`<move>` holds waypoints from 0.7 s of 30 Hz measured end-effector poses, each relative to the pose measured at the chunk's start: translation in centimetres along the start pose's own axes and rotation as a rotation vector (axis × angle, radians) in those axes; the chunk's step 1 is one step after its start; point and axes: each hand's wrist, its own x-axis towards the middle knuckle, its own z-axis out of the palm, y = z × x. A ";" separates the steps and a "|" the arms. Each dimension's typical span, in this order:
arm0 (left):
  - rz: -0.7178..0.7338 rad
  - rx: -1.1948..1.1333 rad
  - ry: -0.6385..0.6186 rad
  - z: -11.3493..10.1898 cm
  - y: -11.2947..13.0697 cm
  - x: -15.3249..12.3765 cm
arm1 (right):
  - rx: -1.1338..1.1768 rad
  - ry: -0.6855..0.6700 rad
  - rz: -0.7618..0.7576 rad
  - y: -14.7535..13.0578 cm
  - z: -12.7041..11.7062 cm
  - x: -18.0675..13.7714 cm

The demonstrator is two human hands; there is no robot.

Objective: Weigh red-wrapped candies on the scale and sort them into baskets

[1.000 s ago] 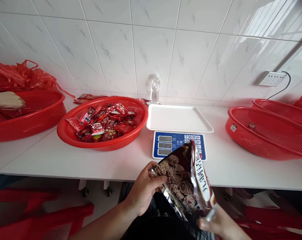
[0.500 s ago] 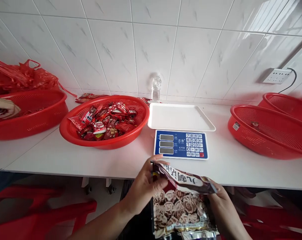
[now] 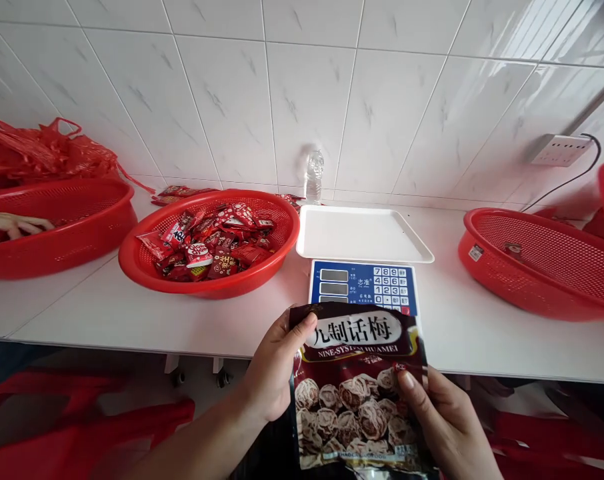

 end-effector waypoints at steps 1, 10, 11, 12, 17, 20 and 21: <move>0.049 0.036 -0.024 0.0 0.1 -0.2 | 0.017 0.020 -0.020 -0.1 0.0 0.1; 0.496 0.385 -0.043 -0.7 0.0 -0.2 | -0.194 0.196 -0.195 -0.3 -1.3 0.6; 0.673 0.442 0.049 -1.1 0.0 -0.4 | -0.256 0.250 -0.253 -0.2 -1.4 0.4; 0.838 0.498 0.102 -1.5 0.0 -0.6 | -0.318 0.298 -0.320 0.0 -1.4 0.2; 0.607 0.689 -0.464 -2.3 0.1 -3.2 | -0.497 0.235 -0.790 1.2 -0.6 -0.3; -0.033 0.401 -0.544 -1.9 -0.6 -4.1 | -0.454 -0.027 -1.083 1.7 0.4 0.2; -0.167 0.294 -0.498 -1.9 -0.8 -4.1 | -0.436 -0.118 -1.119 1.8 0.7 0.4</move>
